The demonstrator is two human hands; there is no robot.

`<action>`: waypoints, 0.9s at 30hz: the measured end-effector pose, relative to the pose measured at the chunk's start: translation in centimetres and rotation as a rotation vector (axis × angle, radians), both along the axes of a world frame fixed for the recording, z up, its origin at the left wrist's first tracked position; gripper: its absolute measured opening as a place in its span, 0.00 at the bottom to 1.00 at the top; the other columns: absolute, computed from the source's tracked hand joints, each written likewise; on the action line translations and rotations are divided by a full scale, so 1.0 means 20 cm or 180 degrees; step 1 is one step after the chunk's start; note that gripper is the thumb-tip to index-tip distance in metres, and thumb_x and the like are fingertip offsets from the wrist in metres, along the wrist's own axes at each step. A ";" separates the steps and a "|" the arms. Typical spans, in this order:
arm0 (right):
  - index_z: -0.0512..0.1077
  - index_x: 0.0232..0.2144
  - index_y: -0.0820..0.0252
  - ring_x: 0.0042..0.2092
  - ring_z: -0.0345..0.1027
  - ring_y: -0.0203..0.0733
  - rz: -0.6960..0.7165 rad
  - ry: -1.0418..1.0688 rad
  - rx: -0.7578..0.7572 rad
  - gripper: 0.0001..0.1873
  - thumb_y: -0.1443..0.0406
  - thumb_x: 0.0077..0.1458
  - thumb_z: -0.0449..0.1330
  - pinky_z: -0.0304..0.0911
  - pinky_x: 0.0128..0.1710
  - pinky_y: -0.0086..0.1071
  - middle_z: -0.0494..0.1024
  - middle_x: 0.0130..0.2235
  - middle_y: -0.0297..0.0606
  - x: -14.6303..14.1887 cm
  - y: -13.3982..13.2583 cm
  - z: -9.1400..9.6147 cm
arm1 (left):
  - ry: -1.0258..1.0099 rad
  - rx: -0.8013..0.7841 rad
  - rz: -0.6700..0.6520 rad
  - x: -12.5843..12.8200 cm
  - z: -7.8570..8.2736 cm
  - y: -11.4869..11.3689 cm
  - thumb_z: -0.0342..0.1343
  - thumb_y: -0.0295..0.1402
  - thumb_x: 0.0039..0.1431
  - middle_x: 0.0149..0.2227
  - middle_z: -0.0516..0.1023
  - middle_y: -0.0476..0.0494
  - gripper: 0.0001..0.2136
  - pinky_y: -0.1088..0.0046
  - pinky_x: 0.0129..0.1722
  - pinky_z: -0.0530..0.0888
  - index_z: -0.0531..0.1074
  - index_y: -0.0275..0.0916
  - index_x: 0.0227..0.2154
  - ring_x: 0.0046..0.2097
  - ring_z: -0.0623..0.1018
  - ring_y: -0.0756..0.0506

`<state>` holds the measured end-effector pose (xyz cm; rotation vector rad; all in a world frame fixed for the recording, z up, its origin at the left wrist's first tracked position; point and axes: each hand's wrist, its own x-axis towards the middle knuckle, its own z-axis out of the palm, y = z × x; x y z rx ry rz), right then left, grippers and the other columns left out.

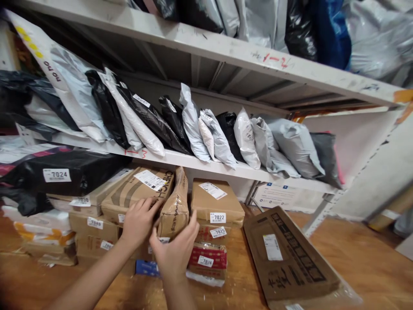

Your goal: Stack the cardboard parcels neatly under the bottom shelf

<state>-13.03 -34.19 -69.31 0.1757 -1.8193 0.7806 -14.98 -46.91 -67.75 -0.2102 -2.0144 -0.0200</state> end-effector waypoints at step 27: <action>0.56 0.57 0.64 0.49 0.65 0.60 0.0273 -0.0015 -0.0261 0.39 0.58 0.44 0.63 0.66 0.47 0.61 0.67 0.47 0.53 -0.02 -0.03 -0.16 | -0.1993 0.2090 -0.2735 -0.23 0.44 0.11 0.46 0.39 0.60 0.68 0.59 0.41 0.27 0.62 0.71 0.52 0.62 0.37 0.61 0.69 0.57 0.45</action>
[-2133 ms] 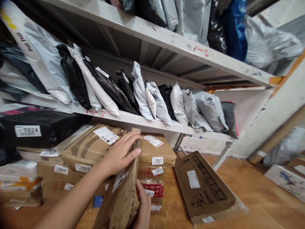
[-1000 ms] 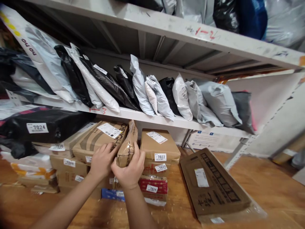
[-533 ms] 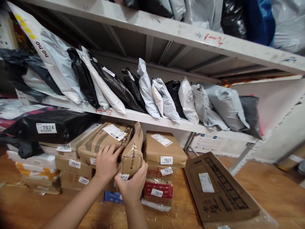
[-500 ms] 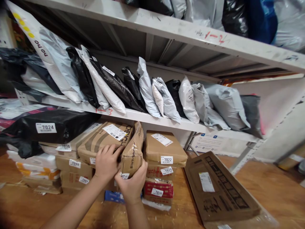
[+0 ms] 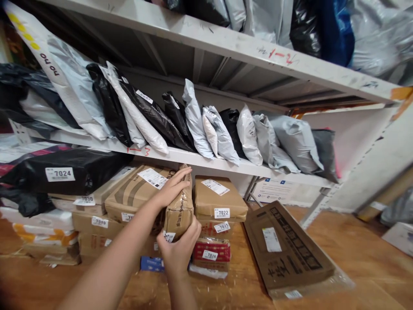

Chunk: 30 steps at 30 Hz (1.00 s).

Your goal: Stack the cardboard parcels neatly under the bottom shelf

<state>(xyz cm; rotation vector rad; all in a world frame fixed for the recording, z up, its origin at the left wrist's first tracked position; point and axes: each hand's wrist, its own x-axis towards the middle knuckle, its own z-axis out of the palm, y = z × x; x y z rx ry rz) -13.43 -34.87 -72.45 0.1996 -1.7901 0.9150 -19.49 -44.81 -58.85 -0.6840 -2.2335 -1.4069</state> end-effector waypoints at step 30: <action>0.55 0.60 0.63 0.50 0.73 0.57 0.0531 -0.1036 -0.0839 0.46 0.60 0.38 0.62 0.70 0.50 0.50 0.75 0.50 0.53 0.05 -0.02 0.03 | 0.0292 -0.1076 0.0824 -0.11 0.08 -0.01 0.31 0.44 0.67 0.48 0.73 0.41 0.19 0.54 0.54 0.66 0.66 0.42 0.39 0.51 0.70 0.39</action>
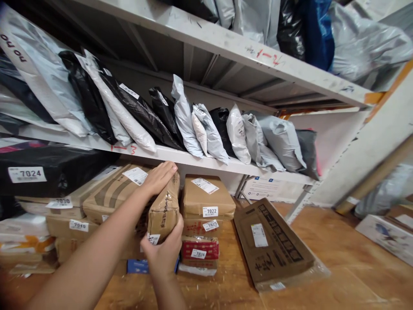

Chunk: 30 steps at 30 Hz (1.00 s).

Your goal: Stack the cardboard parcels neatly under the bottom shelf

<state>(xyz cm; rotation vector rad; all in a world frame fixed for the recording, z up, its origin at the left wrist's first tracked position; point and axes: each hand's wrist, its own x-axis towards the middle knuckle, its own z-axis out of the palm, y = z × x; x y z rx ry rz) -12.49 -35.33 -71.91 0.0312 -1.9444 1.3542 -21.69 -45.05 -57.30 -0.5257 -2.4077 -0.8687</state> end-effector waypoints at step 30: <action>0.61 0.46 0.58 0.43 0.72 0.53 0.0428 -0.0593 -0.0562 0.36 0.57 0.31 0.64 0.69 0.47 0.46 0.76 0.42 0.44 0.06 -0.01 0.12 | 0.1619 -0.1129 0.1602 0.33 -0.50 -0.11 0.63 0.36 0.52 0.44 0.81 0.39 0.17 0.60 0.43 0.77 0.78 0.36 0.44 0.43 0.78 0.38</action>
